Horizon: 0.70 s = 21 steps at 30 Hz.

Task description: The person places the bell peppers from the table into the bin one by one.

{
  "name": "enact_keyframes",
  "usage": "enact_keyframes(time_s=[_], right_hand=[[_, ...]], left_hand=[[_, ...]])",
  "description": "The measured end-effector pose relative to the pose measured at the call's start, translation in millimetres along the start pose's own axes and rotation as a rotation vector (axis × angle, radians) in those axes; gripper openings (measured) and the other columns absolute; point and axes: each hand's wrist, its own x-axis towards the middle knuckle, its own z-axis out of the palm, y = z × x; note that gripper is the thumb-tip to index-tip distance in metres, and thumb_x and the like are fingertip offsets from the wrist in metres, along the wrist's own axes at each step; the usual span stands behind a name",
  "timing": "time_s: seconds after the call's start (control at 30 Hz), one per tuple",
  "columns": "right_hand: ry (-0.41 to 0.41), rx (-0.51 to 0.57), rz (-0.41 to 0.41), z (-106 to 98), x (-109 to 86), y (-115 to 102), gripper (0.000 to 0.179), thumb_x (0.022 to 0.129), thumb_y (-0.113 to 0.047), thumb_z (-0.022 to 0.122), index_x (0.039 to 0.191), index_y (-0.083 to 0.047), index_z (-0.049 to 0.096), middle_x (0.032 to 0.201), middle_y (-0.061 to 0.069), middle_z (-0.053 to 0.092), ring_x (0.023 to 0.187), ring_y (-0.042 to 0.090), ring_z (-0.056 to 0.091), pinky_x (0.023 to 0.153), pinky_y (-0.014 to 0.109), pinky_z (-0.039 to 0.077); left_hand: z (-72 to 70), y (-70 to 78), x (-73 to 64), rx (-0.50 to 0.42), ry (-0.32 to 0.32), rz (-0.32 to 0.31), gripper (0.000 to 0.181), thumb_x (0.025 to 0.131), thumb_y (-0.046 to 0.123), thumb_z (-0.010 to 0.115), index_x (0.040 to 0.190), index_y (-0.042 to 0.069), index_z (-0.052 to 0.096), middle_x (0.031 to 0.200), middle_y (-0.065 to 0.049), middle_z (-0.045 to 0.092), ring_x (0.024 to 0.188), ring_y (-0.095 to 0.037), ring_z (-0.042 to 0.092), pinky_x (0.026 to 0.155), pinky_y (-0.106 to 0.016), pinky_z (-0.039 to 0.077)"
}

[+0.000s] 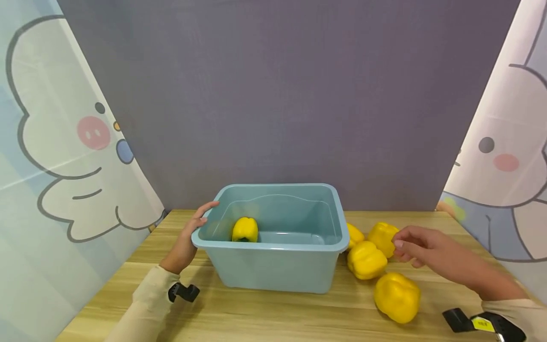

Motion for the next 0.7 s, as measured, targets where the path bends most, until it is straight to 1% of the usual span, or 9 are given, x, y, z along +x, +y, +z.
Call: enact_keyframes(time_s=[0.07, 0.17, 0.27, 0.33, 0.4, 0.5, 0.57, 0.7], right_hand=[[-0.036, 0.001, 0.02, -1, -1.6, 3, 0.036, 0.11, -0.021, 0.04, 0.128, 0.007, 0.052, 0.107, 0.01, 0.065, 0.09, 0.008, 0.065, 0.07, 0.03, 0.054], [-0.082, 0.008, 0.016, -2, -2.2, 8, 0.036, 0.11, -0.02, 0.04, 0.131, 0.008, 0.05, 0.111, 0.012, 0.064, 0.09, 0.007, 0.065, 0.07, 0.031, 0.054], [-0.106, 0.008, 0.007, -3, -1.4, 12, 0.037, 0.109, -0.019, 0.042, 0.133, 0.009, 0.049, 0.116, 0.014, 0.065, 0.091, 0.007, 0.064, 0.069, 0.031, 0.054], [-0.11, 0.001, 0.015, -3, -0.8, 16, 0.039, 0.108, -0.02, 0.045, 0.133, 0.009, 0.049, 0.119, 0.015, 0.064, 0.091, 0.006, 0.063, 0.069, 0.031, 0.054], [-0.103, -0.026, 0.023, -2, 0.0, 19, 0.04, 0.107, -0.022, 0.049, 0.133, 0.008, 0.05, 0.119, 0.015, 0.065, 0.092, 0.003, 0.062, 0.07, 0.03, 0.054], [-0.106, -0.081, 0.014, 1, 1.4, 24, 0.04, 0.104, -0.023, 0.054, 0.133, 0.005, 0.052, 0.119, 0.012, 0.065, 0.094, -0.002, 0.06, 0.071, 0.028, 0.053], [-0.117, -0.118, -0.003, 3, 2.7, 27, 0.039, 0.103, -0.023, 0.056, 0.132, 0.003, 0.054, 0.118, 0.01, 0.066, 0.094, -0.003, 0.059, 0.072, 0.026, 0.052], [-0.167, -0.13, -0.01, 7, 3.7, 32, 0.043, 0.102, -0.023, 0.058, 0.133, 0.005, 0.055, 0.118, 0.009, 0.067, 0.096, -0.002, 0.059, 0.074, 0.025, 0.051]], left_hand=[[-0.7, 0.0, -0.1, 0.001, -0.007, 0.001, 0.052, 0.103, 0.035, 0.032, 0.153, 0.021, 0.036, 0.159, -0.007, 0.024, 0.13, -0.037, 0.04, 0.098, -0.048, 0.037], [-1.6, -0.4, -1.0, 0.008, -0.013, 0.005, 0.052, 0.104, 0.035, 0.03, 0.154, 0.021, 0.035, 0.16, -0.007, 0.023, 0.131, -0.038, 0.039, 0.099, -0.048, 0.037], [-2.3, -0.8, -1.3, 0.009, -0.012, 0.011, 0.052, 0.104, 0.035, 0.03, 0.154, 0.021, 0.035, 0.159, -0.007, 0.024, 0.131, -0.039, 0.039, 0.099, -0.049, 0.037], [-2.5, -1.0, -1.0, 0.007, -0.015, 0.014, 0.052, 0.104, 0.035, 0.03, 0.154, 0.021, 0.035, 0.159, -0.007, 0.024, 0.131, -0.039, 0.039, 0.099, -0.049, 0.037], [-2.6, -1.1, -0.7, 0.004, -0.015, 0.018, 0.052, 0.104, 0.035, 0.03, 0.154, 0.021, 0.034, 0.159, -0.008, 0.024, 0.131, -0.04, 0.039, 0.099, -0.049, 0.037], [-2.6, -1.0, -1.2, 0.008, -0.013, 0.02, 0.053, 0.104, 0.035, 0.029, 0.155, 0.019, 0.033, 0.16, -0.008, 0.023, 0.131, -0.04, 0.039, 0.099, -0.049, 0.037], [-2.5, -0.9, -2.1, 0.011, -0.01, 0.02, 0.054, 0.104, 0.035, 0.029, 0.155, 0.018, 0.032, 0.16, -0.008, 0.022, 0.131, -0.039, 0.039, 0.099, -0.049, 0.037], [-2.4, -1.3, -4.0, 0.014, -0.007, 0.012, 0.053, 0.105, 0.035, 0.029, 0.155, 0.018, 0.032, 0.16, -0.008, 0.022, 0.131, -0.039, 0.038, 0.099, -0.048, 0.037]])
